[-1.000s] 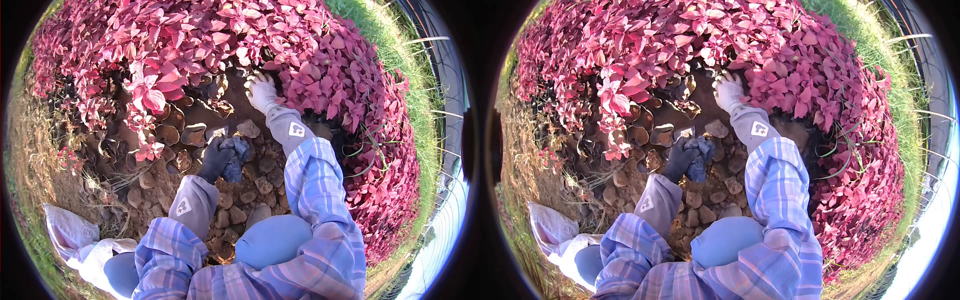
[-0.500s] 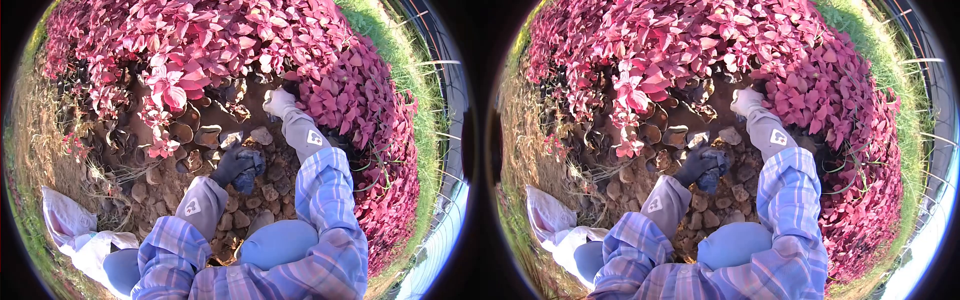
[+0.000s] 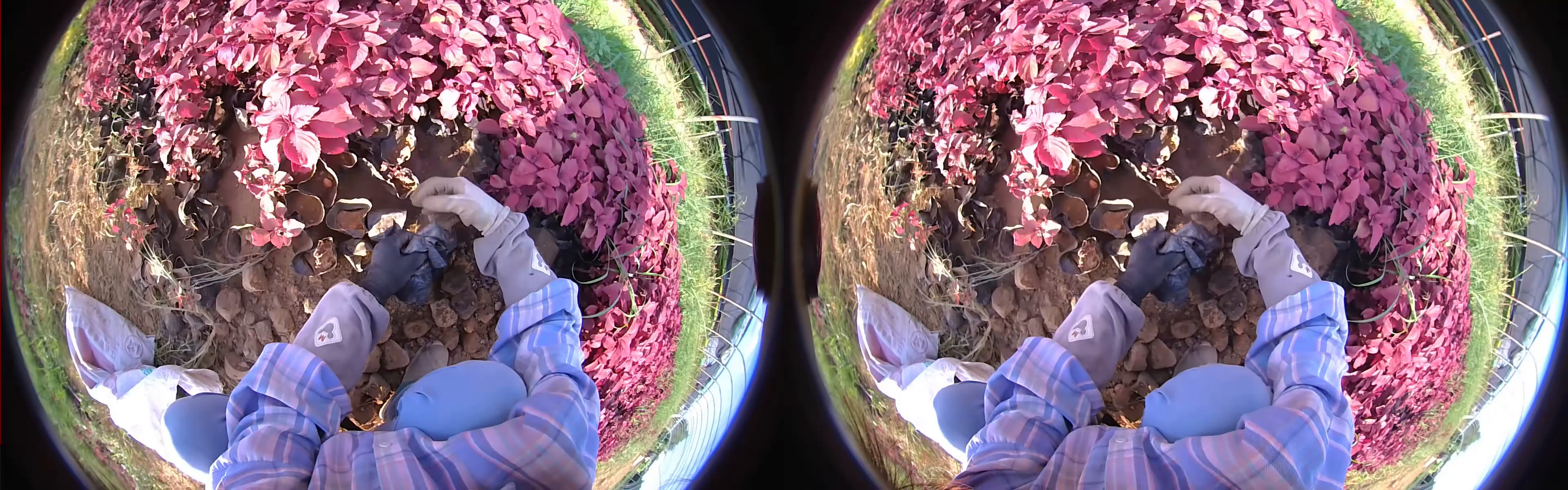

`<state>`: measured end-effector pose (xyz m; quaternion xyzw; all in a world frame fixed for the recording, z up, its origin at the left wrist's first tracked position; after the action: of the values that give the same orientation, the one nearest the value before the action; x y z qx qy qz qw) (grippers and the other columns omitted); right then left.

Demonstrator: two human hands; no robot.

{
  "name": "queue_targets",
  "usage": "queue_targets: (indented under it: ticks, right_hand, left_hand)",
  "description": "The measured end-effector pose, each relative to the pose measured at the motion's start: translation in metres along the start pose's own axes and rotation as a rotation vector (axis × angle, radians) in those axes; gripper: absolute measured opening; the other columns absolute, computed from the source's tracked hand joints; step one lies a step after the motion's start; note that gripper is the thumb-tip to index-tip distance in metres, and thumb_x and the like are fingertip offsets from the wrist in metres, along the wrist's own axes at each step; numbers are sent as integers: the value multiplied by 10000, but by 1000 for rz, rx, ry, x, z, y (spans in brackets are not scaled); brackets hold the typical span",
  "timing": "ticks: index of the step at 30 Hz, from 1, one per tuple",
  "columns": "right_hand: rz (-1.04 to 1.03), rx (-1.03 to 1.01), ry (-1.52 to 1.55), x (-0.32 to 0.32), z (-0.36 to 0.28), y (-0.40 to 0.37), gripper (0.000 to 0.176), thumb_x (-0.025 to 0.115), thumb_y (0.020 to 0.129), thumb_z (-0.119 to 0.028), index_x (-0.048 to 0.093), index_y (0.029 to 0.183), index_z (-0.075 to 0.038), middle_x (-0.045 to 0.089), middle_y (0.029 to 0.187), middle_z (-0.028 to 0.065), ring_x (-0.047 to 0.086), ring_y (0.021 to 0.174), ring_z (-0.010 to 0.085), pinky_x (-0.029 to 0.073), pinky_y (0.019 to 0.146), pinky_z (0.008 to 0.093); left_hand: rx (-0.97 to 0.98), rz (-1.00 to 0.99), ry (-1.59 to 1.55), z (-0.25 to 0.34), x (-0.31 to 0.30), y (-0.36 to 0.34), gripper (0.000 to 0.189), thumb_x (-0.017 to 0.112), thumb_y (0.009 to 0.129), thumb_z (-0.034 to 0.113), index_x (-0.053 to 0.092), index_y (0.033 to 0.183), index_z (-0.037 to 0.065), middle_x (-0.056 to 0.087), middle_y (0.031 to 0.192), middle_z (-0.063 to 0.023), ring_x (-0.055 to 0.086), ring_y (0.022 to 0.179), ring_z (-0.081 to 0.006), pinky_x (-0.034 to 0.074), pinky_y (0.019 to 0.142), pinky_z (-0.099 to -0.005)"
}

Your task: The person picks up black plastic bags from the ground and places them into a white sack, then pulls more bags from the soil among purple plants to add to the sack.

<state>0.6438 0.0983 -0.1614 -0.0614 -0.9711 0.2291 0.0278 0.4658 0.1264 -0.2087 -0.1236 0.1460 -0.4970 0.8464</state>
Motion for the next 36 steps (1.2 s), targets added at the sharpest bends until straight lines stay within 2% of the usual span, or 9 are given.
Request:
queue_targets:
  ticks: [5, 8, 11, 17, 19, 23, 25, 33, 36]
  right_hand:
    - [587, -231, 369, -63, 68, 125, 364, 611, 893, -302, 588, 1110, -10, 636, 960, 63, 580, 772, 119, 471, 731, 238]
    - [693, 167, 248, -50, 55, 141, 397, 585, 903, -387, 630, 968, 3, 611, 787, 62, 501, 516, 136, 413, 517, 257]
    - [585, -110, 432, -53, 88, 161, 275, 666, 854, -255, 629, 950, 0, 588, 761, 17, 512, 647, 102, 388, 564, 250]
    - [274, 30, 446, -2, 48, 113, 294, 754, 784, -226, 606, 962, -45, 614, 855, 19, 551, 756, 113, 429, 688, 243]
    - [196, 56, 249, 21, 37, 103, 306, 758, 781, -212, 589, 964, -35, 615, 854, 34, 567, 758, 117, 444, 682, 240]
    - [312, -150, -1233, 65, 11, 65, 496, 630, 793, -434, 551, 1173, -125, 610, 1086, 122, 585, 1002, 324, 465, 811, 472]
    - [256, -103, -1297, 91, 19, 49, 486, 623, 777, -364, 542, 1208, -153, 538, 1212, 100, 560, 1034, 321, 441, 873, 467]
    - [344, -251, -691, 68, 33, 9, 575, 752, 681, -346, 561, 1147, -69, 541, 1175, 173, 500, 1083, 380, 418, 936, 426]
    - [477, -214, -418, 48, 43, -5, 391, 714, 747, -373, 643, 883, -14, 600, 958, 212, 575, 929, 342, 451, 825, 392]
  left_hand:
    - [-71, -262, -85, -22, 21, -12, 266, 722, 706, 176, 638, 910, 28, 649, 800, -133, 626, 722, -231, 488, 712, -356]
    - [-54, -257, -17, -31, 25, -15, 268, 729, 694, 165, 636, 902, 26, 644, 782, -118, 615, 711, -211, 486, 706, -349]
    - [-50, -224, -6, -34, 21, -17, 271, 734, 689, 163, 633, 899, 25, 637, 765, -112, 605, 701, -198, 483, 699, -344]
    - [-88, -253, -76, -32, 17, -17, 273, 730, 689, 162, 627, 899, 20, 632, 763, -121, 595, 693, -195, 480, 694, -345]
    - [-96, -276, -62, -32, 18, -16, 274, 728, 700, 150, 631, 917, 13, 635, 777, -103, 587, 709, -166, 480, 702, -331]
    - [-118, -299, -31, -44, 24, -17, 334, 729, 715, 147, 648, 1006, 5, 666, 867, -90, 609, 799, -139, 489, 773, -312]
    - [-143, -317, 6, -42, 23, -20, 396, 731, 710, 172, 645, 1061, 11, 678, 934, -117, 632, 860, -173, 488, 823, -325]
    - [-124, -446, 115, -37, 26, -29, 461, 715, 692, 237, 629, 1103, 47, 667, 953, -149, 640, 879, -255, 488, 829, -355]
    - [-122, -473, 112, -32, 26, -31, 407, 709, 694, 225, 638, 1053, 49, 662, 913, -141, 635, 842, -251, 490, 787, -360]
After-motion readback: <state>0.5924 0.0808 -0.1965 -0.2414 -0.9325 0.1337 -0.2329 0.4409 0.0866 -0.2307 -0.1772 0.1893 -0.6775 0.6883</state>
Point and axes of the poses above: each hand's wrist, its own y-axis towards the middle knuckle, its own x-axis out of the palm, z = x × y, the point moved 4 cm from there along y, towards the middle knuckle
